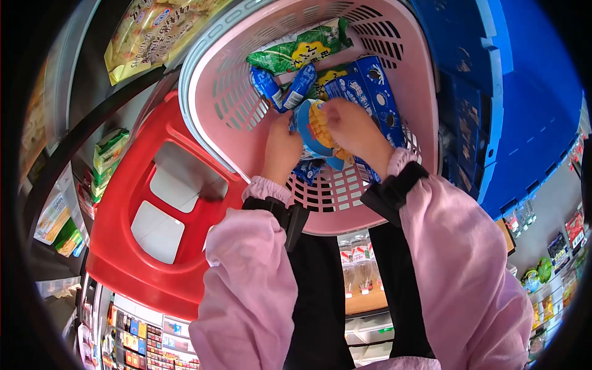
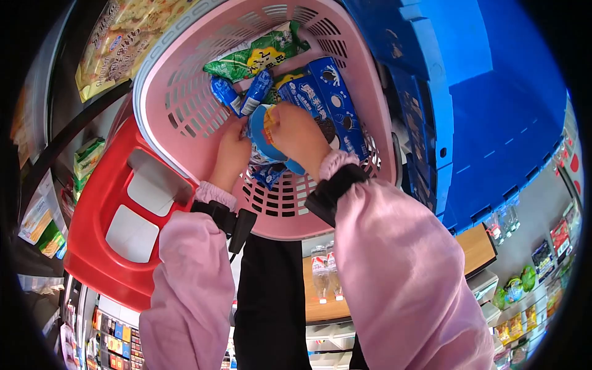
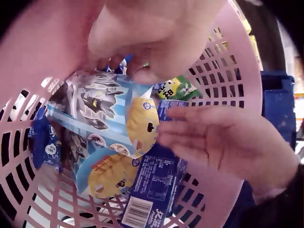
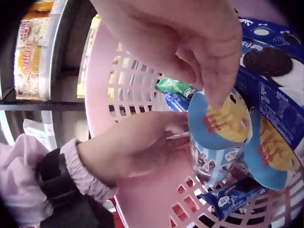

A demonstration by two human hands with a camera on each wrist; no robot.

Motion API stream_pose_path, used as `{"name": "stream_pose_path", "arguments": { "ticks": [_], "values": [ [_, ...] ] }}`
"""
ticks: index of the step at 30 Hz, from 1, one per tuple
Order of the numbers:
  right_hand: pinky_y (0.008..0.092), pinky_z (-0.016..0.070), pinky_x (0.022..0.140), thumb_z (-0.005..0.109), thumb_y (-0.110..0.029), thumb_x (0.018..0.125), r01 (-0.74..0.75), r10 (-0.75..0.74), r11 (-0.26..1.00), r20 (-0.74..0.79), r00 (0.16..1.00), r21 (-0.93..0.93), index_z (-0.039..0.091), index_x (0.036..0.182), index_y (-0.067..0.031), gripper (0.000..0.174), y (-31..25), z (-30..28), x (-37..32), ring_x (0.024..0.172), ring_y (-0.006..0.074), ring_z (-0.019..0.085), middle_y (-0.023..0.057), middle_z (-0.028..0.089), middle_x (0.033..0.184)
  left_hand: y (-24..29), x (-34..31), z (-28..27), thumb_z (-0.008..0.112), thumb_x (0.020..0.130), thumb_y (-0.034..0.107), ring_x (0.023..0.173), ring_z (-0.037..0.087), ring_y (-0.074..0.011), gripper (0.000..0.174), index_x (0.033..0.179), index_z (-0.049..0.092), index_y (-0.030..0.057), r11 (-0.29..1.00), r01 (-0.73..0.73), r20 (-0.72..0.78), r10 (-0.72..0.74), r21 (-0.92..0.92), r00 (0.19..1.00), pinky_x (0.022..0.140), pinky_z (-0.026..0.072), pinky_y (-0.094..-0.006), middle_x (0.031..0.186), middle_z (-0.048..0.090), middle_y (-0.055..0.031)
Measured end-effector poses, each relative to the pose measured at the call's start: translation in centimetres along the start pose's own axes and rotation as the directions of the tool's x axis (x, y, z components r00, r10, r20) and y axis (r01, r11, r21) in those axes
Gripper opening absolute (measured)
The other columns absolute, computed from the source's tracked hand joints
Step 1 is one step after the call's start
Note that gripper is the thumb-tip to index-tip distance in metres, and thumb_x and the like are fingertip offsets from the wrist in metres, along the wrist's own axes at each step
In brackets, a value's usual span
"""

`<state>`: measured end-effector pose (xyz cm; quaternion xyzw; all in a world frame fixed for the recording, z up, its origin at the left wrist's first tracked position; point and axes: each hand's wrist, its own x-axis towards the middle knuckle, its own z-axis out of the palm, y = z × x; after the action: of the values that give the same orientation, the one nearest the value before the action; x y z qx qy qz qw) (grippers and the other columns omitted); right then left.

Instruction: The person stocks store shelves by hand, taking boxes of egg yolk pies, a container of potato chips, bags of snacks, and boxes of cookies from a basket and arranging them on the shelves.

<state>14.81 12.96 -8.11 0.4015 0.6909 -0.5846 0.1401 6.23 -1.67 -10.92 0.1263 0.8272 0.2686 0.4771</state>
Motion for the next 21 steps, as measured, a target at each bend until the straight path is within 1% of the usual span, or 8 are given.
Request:
{"name": "stream_pose_path", "arguments": {
  "ticks": [3,4,6,9,12,15,18,21],
  "values": [
    [0.0450,0.0445,0.071,0.052,-0.009,0.073,-0.186,0.213,0.972,0.203,0.956,-0.145,0.058,0.082,0.0035,0.017,-1.9,-1.2,-2.5,0.080,0.0395,0.057,0.0250,0.058,0.082,0.6,-0.6,0.1,0.048,0.079,0.009,0.104,0.050,-0.0396,0.041,0.118,0.048,-0.0057,1.000,-0.016,-0.042,0.017,0.016,0.999,0.089,0.0409,-0.0401,0.111,0.052,-0.0268],
    [0.0454,0.0447,0.070,0.052,-0.010,0.073,-0.122,0.146,0.981,0.153,0.977,-0.152,0.058,0.080,0.0044,0.017,-1.2,-0.5,-3.7,0.078,0.0405,0.057,0.0243,0.059,0.079,0.2,-0.4,0.2,0.048,0.080,0.011,0.104,0.050,-0.0400,0.042,0.118,0.048,-0.0053,1.000,-0.013,-0.047,0.012,-0.021,0.999,0.089,0.0408,-0.0402,0.111,0.051,-0.0270],
    [0.0439,0.0457,0.068,0.055,-0.013,0.074,-0.190,0.205,0.976,0.163,0.965,-0.106,0.056,0.080,0.0064,0.021,-0.2,0.3,-5.9,0.074,0.0395,0.058,0.0238,0.059,0.076,0.3,-0.1,0.1,0.049,0.081,0.014,0.103,0.049,-0.0407,0.043,0.120,0.047,-0.0044,0.996,-0.004,-0.054,-0.001,-0.091,0.999,0.089,0.0405,-0.0404,0.111,0.051,-0.0273],
    [0.0388,0.0474,0.066,0.060,-0.022,0.076,-0.479,0.425,0.874,0.347,0.836,0.083,0.055,0.084,0.0067,0.030,1.1,2.0,-6.7,0.073,0.0308,0.061,0.0199,0.061,0.075,2.0,-0.1,0.0,0.048,0.083,0.021,0.107,0.047,-0.0425,0.047,0.124,0.043,-0.0026,0.993,0.115,0.007,-0.116,0.030,0.993,0.092,0.0385,-0.0414,0.116,0.048,-0.0294],
    [0.0319,0.0483,0.064,0.067,-0.025,0.075,-0.683,0.590,0.605,0.344,0.730,0.410,0.052,0.096,0.0060,0.040,5.0,6.2,-7.4,0.077,0.0190,0.061,0.0164,0.062,0.086,1.8,0.9,0.3,0.047,0.084,0.027,0.110,0.044,-0.0442,0.053,0.128,0.039,-0.0015,0.992,0.126,0.050,-0.127,0.033,0.991,0.095,0.0362,-0.0425,0.120,0.044,-0.0308],
    [0.0268,0.0482,0.066,0.069,-0.017,0.075,-0.474,0.551,0.518,0.146,0.822,0.712,0.046,0.107,0.0053,0.046,4.2,7.5,-7.4,0.085,0.0145,0.059,0.0152,0.059,0.100,1.2,1.3,0.8,0.047,0.084,0.029,0.114,0.041,-0.0440,0.056,0.130,0.036,-0.0017,0.995,0.088,0.082,-0.092,0.047,0.992,0.097,0.0343,-0.0430,0.124,0.041,-0.0313],
    [0.0255,0.0482,0.069,0.069,-0.008,0.075,-0.345,0.447,0.488,0.110,0.888,0.802,0.041,0.111,0.0054,0.047,2.6,7.2,-7.2,0.088,0.0159,0.058,0.0162,0.055,0.107,1.5,0.5,0.9,0.048,0.084,0.027,0.116,0.040,-0.0425,0.057,0.131,0.035,-0.0024,0.996,0.041,0.056,-0.045,0.078,0.997,0.097,0.0340,-0.0430,0.125,0.040,-0.0302],
    [0.0267,0.0484,0.073,0.068,-0.005,0.075,-0.244,0.349,0.699,-0.024,0.937,0.672,0.041,0.109,0.0059,0.045,0.8,6.7,-7.6,0.091,0.0180,0.058,0.0153,0.056,0.103,3.2,-1.1,0.1,0.048,0.085,0.023,0.117,0.041,-0.0399,0.054,0.131,0.034,-0.0023,0.997,0.050,0.026,-0.049,-0.055,0.998,0.098,0.0332,-0.0427,0.125,0.041,-0.0276]
  ]
}}
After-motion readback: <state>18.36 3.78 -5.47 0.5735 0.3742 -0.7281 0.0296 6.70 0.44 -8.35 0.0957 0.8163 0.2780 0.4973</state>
